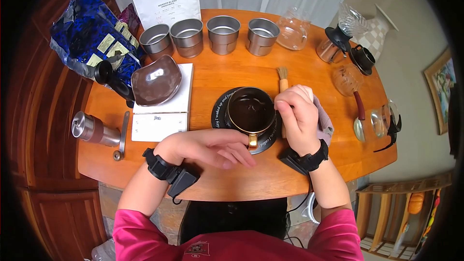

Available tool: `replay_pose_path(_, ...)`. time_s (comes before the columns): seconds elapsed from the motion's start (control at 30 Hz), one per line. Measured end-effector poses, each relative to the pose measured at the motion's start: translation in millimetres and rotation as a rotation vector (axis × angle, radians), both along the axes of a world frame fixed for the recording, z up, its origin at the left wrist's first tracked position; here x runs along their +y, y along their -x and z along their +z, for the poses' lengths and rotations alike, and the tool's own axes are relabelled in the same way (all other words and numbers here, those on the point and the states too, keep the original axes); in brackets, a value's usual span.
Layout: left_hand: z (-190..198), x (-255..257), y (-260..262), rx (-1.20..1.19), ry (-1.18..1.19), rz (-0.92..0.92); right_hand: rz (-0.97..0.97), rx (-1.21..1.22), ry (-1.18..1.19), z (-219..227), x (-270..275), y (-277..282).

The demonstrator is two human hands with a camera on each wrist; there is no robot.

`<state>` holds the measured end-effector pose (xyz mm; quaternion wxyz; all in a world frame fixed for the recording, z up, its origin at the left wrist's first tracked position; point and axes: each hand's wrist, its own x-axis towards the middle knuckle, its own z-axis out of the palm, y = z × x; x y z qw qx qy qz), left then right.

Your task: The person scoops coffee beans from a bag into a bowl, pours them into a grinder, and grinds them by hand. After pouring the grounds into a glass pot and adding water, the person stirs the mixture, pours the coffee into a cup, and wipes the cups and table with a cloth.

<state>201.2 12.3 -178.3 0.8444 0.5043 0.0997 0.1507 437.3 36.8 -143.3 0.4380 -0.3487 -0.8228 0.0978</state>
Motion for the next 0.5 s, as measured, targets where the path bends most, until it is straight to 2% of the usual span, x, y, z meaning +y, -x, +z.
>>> replay_pose_path(0.1, -2, 0, 1, 0.004, 0.011, 0.003, 0.187, 0.09, 0.086, -2, 0, -4)
replay_pose_path(0.2, -4, -4, -3, -0.021, 0.03, 0.018, 0.278, 0.084, 0.066, -2, -2, 5)
replay_pose_path(0.3, -2, -4, -5, -0.02, 0.028, 0.018, 0.162, -0.018, -0.024, -1, -1, 8)
replay_pose_path(0.4, -1, 1, -1, 0.005, 0.009, -0.01, 0.007, -0.021, -0.047, -3, 1, 6)
replay_pose_path(0.5, -5, 3, 3, 0.0, 0.011, -0.017, -0.025, 0.025, -0.021, 0, -1, -1)
